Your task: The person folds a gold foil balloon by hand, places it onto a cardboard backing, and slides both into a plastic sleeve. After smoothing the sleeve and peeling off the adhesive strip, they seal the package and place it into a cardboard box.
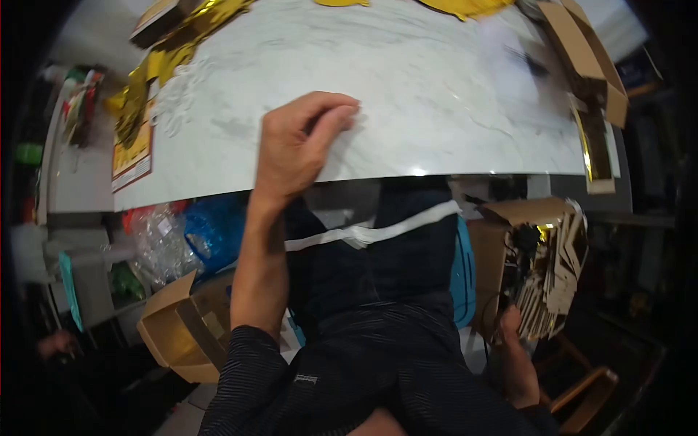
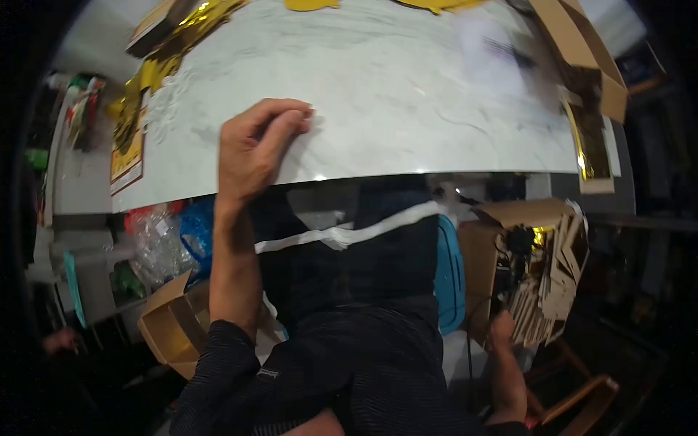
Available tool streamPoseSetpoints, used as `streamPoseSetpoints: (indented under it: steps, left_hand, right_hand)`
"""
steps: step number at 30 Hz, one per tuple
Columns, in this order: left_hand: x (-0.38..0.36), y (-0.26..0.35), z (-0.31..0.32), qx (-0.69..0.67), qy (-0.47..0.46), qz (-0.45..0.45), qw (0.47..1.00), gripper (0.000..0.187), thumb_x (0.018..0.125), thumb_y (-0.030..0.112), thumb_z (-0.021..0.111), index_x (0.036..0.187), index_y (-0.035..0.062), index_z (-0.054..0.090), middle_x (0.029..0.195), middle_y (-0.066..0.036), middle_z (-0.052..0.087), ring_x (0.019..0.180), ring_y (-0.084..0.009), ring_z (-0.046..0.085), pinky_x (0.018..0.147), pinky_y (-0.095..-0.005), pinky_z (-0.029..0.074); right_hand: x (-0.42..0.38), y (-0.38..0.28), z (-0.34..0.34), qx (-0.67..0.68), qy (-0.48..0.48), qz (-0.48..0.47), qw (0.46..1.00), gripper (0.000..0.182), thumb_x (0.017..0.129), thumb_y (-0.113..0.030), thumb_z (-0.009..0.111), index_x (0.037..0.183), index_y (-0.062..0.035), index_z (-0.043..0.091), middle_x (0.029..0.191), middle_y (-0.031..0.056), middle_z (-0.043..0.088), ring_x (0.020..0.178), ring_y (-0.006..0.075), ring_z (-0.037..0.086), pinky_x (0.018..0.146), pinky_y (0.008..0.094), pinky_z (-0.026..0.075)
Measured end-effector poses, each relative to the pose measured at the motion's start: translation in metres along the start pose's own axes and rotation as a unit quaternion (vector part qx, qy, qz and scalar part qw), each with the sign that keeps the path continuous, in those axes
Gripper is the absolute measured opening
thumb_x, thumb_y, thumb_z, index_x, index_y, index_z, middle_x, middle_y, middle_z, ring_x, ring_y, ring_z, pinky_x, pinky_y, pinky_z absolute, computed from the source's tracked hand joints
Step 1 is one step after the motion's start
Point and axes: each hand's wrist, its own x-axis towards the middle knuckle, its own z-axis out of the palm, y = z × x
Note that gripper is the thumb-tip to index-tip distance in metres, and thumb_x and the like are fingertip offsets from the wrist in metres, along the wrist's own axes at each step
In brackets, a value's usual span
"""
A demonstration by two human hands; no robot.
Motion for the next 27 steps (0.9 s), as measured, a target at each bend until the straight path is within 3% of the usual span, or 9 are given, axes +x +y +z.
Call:
streamPoseSetpoints:
  steps: [3, 7, 10, 13, 16, 20, 23, 25, 27]
  left_hand:
    - [-0.001, 0.004, 0.002, -0.014, 0.001, -0.024, 1.000, 0.013, 0.098, 0.001, 0.067, 0.106, -0.0043, 0.075, 0.094, -0.009, 0.077, 0.085, -0.0136, 0.073, 0.078, -0.0244, 0.056]
    - [-0.001, 0.009, 0.004, -0.017, -0.011, -0.025, 0.999, 0.014, 0.100, 0.001, 0.065, 0.108, -0.0056, 0.074, 0.096, -0.010, 0.077, 0.086, -0.0140, 0.073, 0.080, -0.0248, 0.056]
    - [-0.003, 0.013, 0.006, -0.027, 0.007, -0.023, 0.999, 0.013, 0.100, 0.000, 0.064, 0.107, -0.0054, 0.074, 0.097, -0.011, 0.077, 0.086, -0.0148, 0.073, 0.080, -0.0252, 0.056]
    - [-0.005, 0.025, 0.010, 0.095, 0.021, 0.058, 0.994, 0.013, 0.098, -0.001, 0.065, 0.106, -0.0033, 0.075, 0.096, -0.011, 0.077, 0.085, -0.0158, 0.074, 0.079, -0.0256, 0.056]
    - [-0.024, 0.049, 0.025, 0.110, -0.044, 0.072, 0.990, 0.014, 0.096, -0.001, 0.066, 0.105, -0.0004, 0.076, 0.094, -0.011, 0.077, 0.083, -0.0172, 0.074, 0.076, -0.0269, 0.056]
    - [-0.048, 0.066, 0.067, -0.038, -0.231, 0.045, 0.971, 0.028, 0.090, -0.004, 0.069, 0.118, -0.0001, 0.073, 0.107, -0.013, 0.076, 0.092, -0.0188, 0.074, 0.079, -0.0299, 0.059]
    - [-0.063, 0.061, 0.090, -0.149, -0.339, -0.010, 0.929, 0.076, 0.085, -0.001, 0.081, 0.152, 0.0029, 0.046, 0.139, -0.016, 0.060, 0.120, -0.0238, 0.065, 0.095, -0.0364, 0.060]
    - [-0.064, 0.063, 0.093, -0.152, -0.372, -0.049, 0.915, 0.081, 0.085, 0.002, 0.083, 0.156, 0.0048, 0.042, 0.143, -0.015, 0.057, 0.123, -0.0243, 0.063, 0.099, -0.0368, 0.059]
    - [-0.066, 0.053, 0.097, -0.210, -0.376, -0.091, 0.898, 0.079, 0.090, 0.015, 0.083, 0.157, 0.0097, 0.042, 0.151, -0.012, 0.052, 0.129, -0.0273, 0.060, 0.104, -0.0378, 0.055]
  right_hand:
    - [-0.003, 0.061, 0.057, -0.019, -0.075, -0.044, 0.996, 0.015, 0.093, -0.014, 0.057, 0.090, -0.0043, 0.068, 0.088, 0.0224, 0.072, 0.083, 0.0463, 0.069, 0.072, 0.0561, 0.053]
    - [0.006, 0.049, -0.024, 0.145, -0.108, 0.083, 0.980, 0.011, 0.086, -0.011, 0.063, 0.085, -0.0003, 0.063, 0.085, 0.0219, 0.069, 0.084, 0.0468, 0.068, 0.073, 0.0541, 0.055]
    - [0.035, 0.055, -0.073, -0.006, -0.150, 0.052, 0.987, 0.017, 0.085, -0.011, 0.064, 0.095, 0.0010, 0.069, 0.094, 0.0264, 0.071, 0.096, 0.0460, 0.069, 0.081, 0.0552, 0.054]
    - [0.047, -0.038, -0.264, 0.010, -0.184, -0.084, 0.979, 0.026, 0.097, -0.015, 0.060, 0.115, 0.0023, 0.066, 0.102, 0.0294, 0.070, 0.099, 0.0478, 0.068, 0.081, 0.0545, 0.054]
    - [0.054, -0.135, -0.380, 0.310, -0.228, -0.108, 0.916, 0.040, 0.097, -0.020, 0.069, 0.129, 0.0026, 0.061, 0.094, 0.0218, 0.069, 0.089, 0.0332, 0.069, 0.073, 0.0449, 0.053]
    - [0.059, -0.226, -0.445, 0.462, -0.297, -0.173, 0.818, 0.035, 0.100, -0.015, 0.068, 0.130, 0.0024, 0.061, 0.101, 0.0061, 0.067, 0.083, 0.0124, 0.062, 0.074, 0.0301, 0.053]
    - [0.066, -0.265, -0.459, 0.461, -0.348, -0.203, 0.791, 0.036, 0.101, -0.014, 0.066, 0.133, 0.0008, 0.059, 0.104, 0.0067, 0.067, 0.081, 0.0102, 0.062, 0.065, 0.0272, 0.054]
    - [0.077, -0.276, -0.456, 0.403, -0.306, -0.297, 0.809, 0.040, 0.102, -0.013, 0.065, 0.140, -0.0026, 0.057, 0.107, 0.0078, 0.068, 0.080, 0.0112, 0.064, 0.062, 0.0260, 0.056]
    - [0.071, -0.296, -0.469, 0.435, -0.340, -0.260, 0.792, 0.045, 0.103, -0.014, 0.064, 0.147, -0.0087, 0.055, 0.106, 0.0103, 0.069, 0.085, 0.0172, 0.067, 0.078, 0.0335, 0.059]
